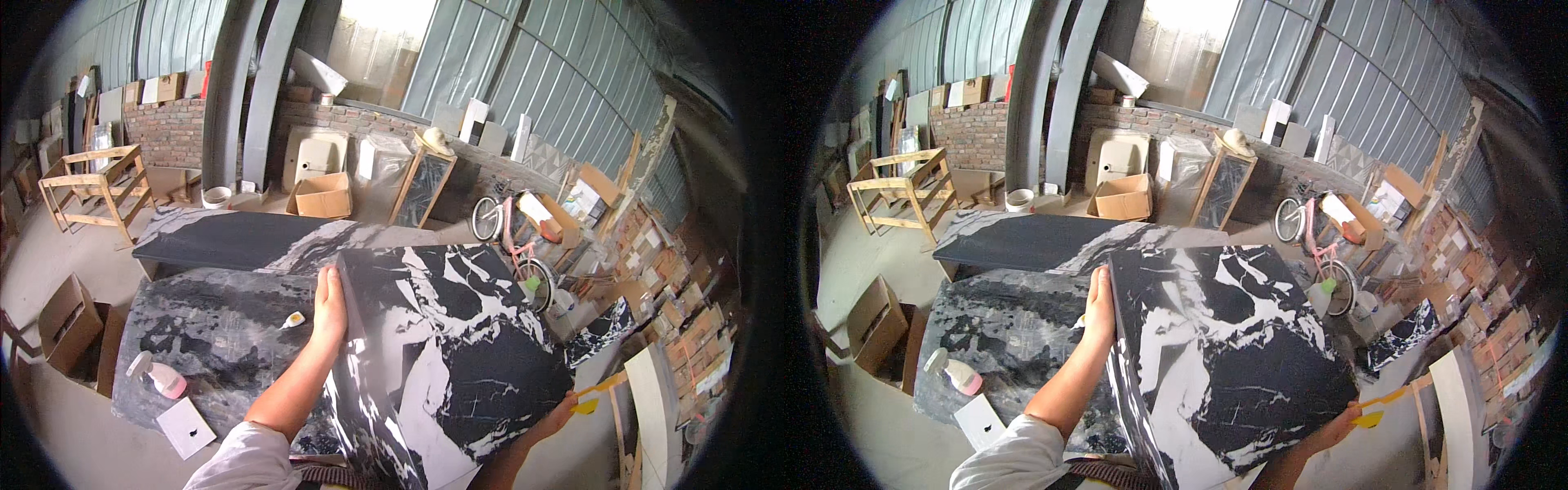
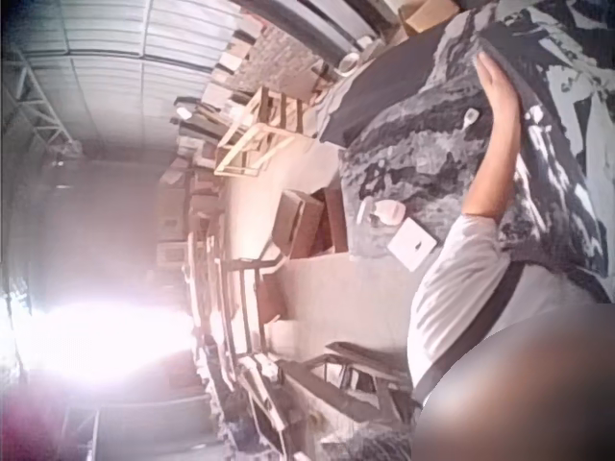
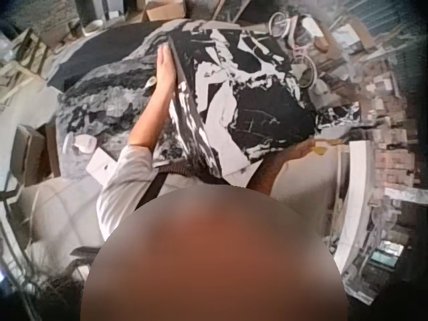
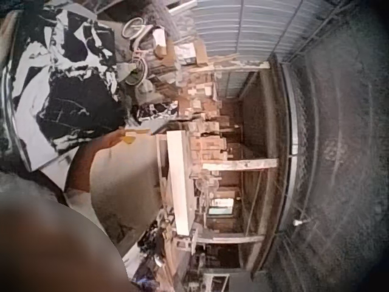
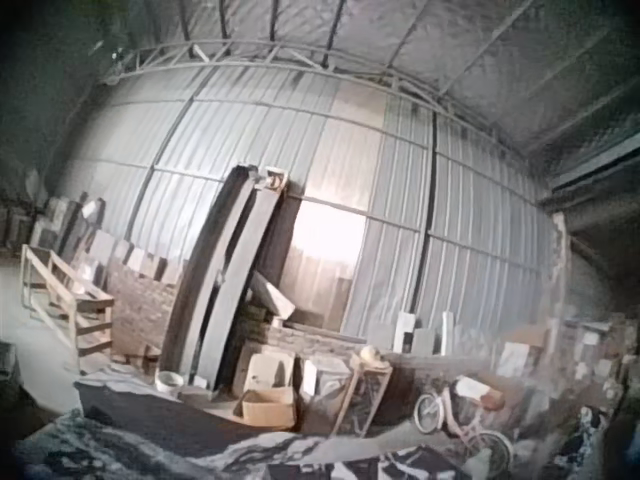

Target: The person applies a black and white patterned film to a large rectangular slab using a yellow squeegee. They smooth the film over the surface and edges, removing air bubbles and ensuring adhesion. The person also uses a small white card to assist with smoothing.

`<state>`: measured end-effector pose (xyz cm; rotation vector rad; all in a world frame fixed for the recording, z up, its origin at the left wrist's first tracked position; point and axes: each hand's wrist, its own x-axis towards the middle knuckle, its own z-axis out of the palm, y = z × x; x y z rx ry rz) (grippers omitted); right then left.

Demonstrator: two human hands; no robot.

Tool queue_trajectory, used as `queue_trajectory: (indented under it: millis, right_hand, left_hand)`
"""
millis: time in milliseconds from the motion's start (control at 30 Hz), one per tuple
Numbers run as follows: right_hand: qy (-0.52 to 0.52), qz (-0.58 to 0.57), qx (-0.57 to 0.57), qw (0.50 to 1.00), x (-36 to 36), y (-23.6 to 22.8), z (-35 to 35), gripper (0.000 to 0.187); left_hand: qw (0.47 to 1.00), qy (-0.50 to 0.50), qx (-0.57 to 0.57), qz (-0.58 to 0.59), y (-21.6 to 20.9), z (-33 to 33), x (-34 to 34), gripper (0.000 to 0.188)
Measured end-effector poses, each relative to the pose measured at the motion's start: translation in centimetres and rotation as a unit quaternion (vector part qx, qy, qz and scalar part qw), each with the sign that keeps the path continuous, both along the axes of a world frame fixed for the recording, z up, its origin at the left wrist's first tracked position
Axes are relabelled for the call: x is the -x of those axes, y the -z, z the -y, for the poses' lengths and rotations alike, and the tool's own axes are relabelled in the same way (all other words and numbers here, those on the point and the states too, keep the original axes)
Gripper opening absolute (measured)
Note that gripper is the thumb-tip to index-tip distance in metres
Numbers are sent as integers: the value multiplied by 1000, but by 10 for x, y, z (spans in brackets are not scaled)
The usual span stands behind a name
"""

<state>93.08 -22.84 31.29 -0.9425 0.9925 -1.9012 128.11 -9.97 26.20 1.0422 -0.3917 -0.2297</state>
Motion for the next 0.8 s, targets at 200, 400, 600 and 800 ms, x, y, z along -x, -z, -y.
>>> queue_trajectory:
  millis: [200,400,600,800]
  right_hand:
    - [92,-118,55,987,4,22,16,55]
    - [-47,7,15,999,29,33,24,59]
    - [-107,-29,151,982,78,45,10,45]
    - [-639,88,209,735,99,69,-53,24]
  left_hand:
    - [995,-28,1,97,21,-5,3,53]
    - [945,-30,-152,287,50,-61,111,64]
    - [884,233,-380,141,105,-172,190,49]
    - [940,203,-268,-63,64,-229,207,25]
